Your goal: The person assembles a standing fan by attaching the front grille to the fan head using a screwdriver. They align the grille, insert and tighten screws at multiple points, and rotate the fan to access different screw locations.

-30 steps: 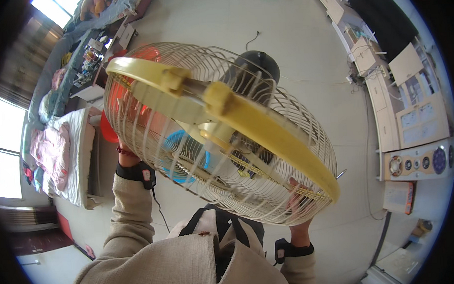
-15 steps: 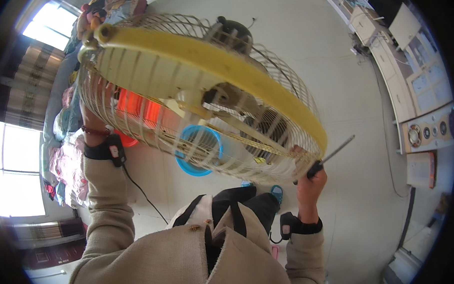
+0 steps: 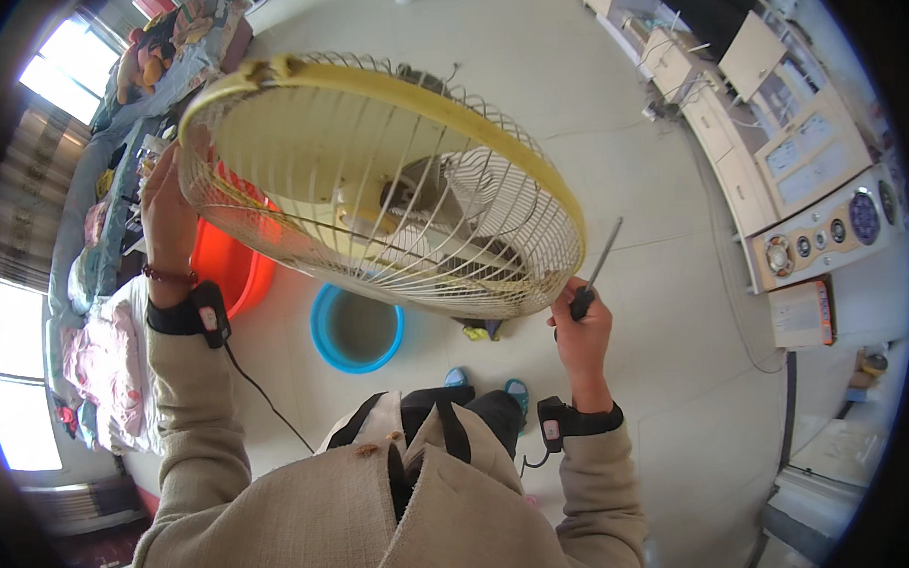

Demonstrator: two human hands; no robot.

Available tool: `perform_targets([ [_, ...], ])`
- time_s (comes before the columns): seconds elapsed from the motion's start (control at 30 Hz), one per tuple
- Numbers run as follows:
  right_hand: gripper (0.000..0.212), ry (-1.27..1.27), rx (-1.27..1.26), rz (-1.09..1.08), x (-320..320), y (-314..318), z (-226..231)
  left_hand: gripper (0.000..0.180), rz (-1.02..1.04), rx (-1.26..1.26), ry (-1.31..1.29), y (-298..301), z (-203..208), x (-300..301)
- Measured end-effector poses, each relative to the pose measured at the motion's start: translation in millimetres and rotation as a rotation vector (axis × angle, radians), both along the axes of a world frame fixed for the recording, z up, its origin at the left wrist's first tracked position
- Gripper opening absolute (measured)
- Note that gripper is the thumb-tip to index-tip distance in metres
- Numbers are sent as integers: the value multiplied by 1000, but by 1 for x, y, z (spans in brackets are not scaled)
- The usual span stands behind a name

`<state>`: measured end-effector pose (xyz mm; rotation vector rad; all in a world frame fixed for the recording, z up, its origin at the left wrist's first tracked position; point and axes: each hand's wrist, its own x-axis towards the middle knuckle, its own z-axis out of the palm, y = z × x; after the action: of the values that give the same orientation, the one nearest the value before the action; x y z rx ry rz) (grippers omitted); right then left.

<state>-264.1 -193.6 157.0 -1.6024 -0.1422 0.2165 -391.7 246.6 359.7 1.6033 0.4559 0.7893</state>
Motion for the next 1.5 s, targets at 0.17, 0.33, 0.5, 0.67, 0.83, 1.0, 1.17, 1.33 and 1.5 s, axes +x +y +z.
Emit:
perform_targets([
  [0.17, 23, -88, 13, -102, 2, -2, 57, 32, -102, 383, -100, -57, 53, -2],
  [0.33, 19, -408, -238, 117, 0, -17, 164, 31, -249, 776, -76, -89, 93, 5],
  [0.5, 21, -782, -334, 268, -9, -3, 252, 27, -344, 859, -71, -112, 107, 11],
  [0.67, 32, -1216, -512, 300, 0, 12, 287, 24, -361, 876, -8, -127, 114, 17],
  [0.83, 35, -1238, -522, 350, 14, 14, 286, 20, -343, 723, 85, -132, 115, 21],
  [1.0, 36, -1262, -462, 394, 28, 19, 280, 19, -385, 747, 128, -129, 114, 24],
  [1.17, 39, -1280, -410, 416, 34, 24, 276, 20, -364, 736, 180, -127, 112, 24],
  [1.33, 40, -1314, -358, 403, 41, 29, 272, 21, -346, 745, 194, -127, 112, 25],
  [1.5, 40, -1324, -349, 402, 43, 31, 271, 20, -319, 755, 201, -130, 112, 24],
])
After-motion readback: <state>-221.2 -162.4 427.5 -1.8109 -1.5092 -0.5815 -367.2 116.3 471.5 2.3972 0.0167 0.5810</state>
